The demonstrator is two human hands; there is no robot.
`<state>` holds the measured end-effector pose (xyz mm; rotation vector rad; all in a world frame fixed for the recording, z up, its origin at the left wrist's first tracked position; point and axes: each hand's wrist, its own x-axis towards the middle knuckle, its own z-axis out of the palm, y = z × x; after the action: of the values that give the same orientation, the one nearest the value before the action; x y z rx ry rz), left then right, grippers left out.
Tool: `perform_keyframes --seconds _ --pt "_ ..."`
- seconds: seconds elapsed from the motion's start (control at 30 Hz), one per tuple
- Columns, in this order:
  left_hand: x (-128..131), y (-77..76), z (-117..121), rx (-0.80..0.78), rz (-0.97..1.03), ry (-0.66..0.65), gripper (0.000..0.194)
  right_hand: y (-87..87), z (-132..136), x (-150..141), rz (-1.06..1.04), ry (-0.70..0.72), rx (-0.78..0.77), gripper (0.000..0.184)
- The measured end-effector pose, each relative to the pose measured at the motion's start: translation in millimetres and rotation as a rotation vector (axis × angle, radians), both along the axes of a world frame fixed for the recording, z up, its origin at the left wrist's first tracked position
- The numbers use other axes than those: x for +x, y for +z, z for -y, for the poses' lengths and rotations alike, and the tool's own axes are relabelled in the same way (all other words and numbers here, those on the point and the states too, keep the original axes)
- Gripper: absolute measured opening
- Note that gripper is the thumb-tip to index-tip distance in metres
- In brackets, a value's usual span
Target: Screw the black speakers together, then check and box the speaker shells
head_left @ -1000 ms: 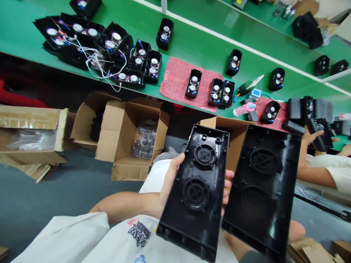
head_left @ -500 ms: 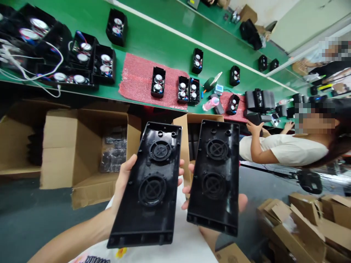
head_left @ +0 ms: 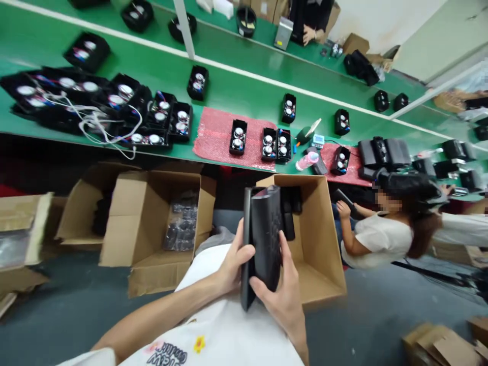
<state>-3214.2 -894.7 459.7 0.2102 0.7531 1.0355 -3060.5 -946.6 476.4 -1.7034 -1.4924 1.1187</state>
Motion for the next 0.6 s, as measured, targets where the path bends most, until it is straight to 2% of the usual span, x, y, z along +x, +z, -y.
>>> perform_keyframes --seconds 0.13,0.27,0.43,0.6 --pt "-2.9 -21.7 -3.6 0.065 -0.151 0.013 0.113 -10.8 -14.8 -3.6 0.012 0.018 -0.006 0.098" --pt "-7.7 -38.1 -9.0 -0.060 -0.346 0.053 0.123 -9.8 -26.0 -4.7 -0.082 0.054 0.027 0.101" --pt "-6.2 -54.6 -16.6 -0.019 -0.504 0.089 0.114 -9.6 -30.6 -15.0 -0.030 -0.017 -0.031 0.118" --pt "-11.1 -70.3 -21.9 0.018 -0.600 0.029 0.113 -26.0 -32.4 -30.0 0.075 -0.077 -0.077 0.135"
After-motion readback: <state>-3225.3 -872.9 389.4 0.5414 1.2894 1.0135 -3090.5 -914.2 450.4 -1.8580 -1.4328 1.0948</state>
